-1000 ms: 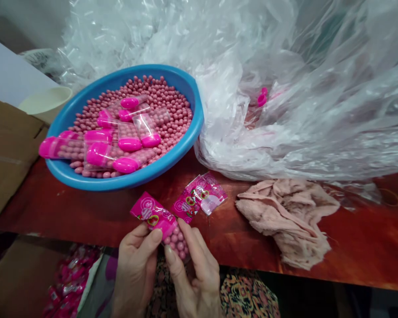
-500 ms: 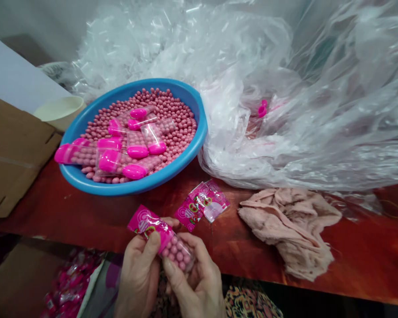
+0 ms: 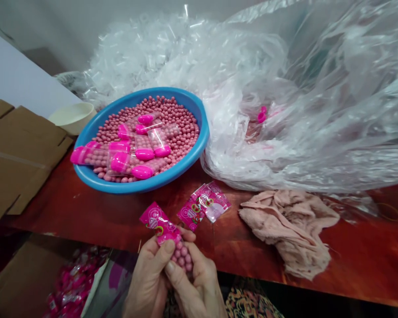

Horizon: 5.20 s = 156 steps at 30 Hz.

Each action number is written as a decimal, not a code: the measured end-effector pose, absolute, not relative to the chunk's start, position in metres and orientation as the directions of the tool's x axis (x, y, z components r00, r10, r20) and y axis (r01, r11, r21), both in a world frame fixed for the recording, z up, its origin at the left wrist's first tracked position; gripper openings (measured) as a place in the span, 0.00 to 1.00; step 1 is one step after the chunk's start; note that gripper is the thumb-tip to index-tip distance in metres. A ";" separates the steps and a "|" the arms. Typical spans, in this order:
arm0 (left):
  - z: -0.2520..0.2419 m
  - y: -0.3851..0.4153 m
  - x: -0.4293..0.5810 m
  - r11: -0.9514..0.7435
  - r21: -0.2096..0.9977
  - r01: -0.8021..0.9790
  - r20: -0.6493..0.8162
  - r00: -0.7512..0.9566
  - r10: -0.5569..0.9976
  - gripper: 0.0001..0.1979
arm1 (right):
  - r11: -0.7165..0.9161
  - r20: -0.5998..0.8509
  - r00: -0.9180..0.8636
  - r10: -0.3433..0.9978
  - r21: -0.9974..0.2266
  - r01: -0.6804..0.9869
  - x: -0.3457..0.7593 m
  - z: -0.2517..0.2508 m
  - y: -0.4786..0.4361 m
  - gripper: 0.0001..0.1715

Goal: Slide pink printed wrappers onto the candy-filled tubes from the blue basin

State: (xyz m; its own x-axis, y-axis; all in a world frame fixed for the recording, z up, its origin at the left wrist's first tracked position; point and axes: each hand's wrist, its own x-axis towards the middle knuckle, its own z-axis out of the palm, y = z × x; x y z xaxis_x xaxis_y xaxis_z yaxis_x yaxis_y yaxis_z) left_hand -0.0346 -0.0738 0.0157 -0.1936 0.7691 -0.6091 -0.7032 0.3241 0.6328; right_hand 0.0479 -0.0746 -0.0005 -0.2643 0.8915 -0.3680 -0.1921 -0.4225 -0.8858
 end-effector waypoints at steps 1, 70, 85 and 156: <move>0.017 -0.074 -0.037 0.315 0.637 -0.704 -0.598 -0.192 0.778 0.10 | -0.409 -0.346 -0.293 0.891 -0.892 -0.190 0.049 0.000 -0.073 0.17; 0.005 -0.091 -0.045 0.225 0.648 -0.728 -0.558 -0.253 0.790 0.12 | -0.188 -0.188 -0.015 0.982 -0.982 -0.001 0.040 -0.011 -0.085 0.22; 0.012 -0.090 -0.024 0.302 0.656 -0.692 -0.700 -0.407 0.587 0.18 | -0.066 -0.059 0.065 0.996 -0.991 0.120 0.038 -0.013 -0.090 0.23; 0.013 -0.086 -0.052 0.212 0.655 -0.725 -0.564 -0.283 0.776 0.17 | -0.381 -0.369 -0.259 0.893 -0.925 0.006 0.034 -0.002 -0.082 0.22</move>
State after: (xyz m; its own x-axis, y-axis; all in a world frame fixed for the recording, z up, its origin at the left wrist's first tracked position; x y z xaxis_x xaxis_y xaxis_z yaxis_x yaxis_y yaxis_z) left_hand -0.0515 -0.0863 0.0132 -0.2826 0.7759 -0.5640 -0.7247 0.2125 0.6555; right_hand 0.0345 -0.0822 -0.0024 -0.2585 0.8926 -0.3694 0.0057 -0.3810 -0.9245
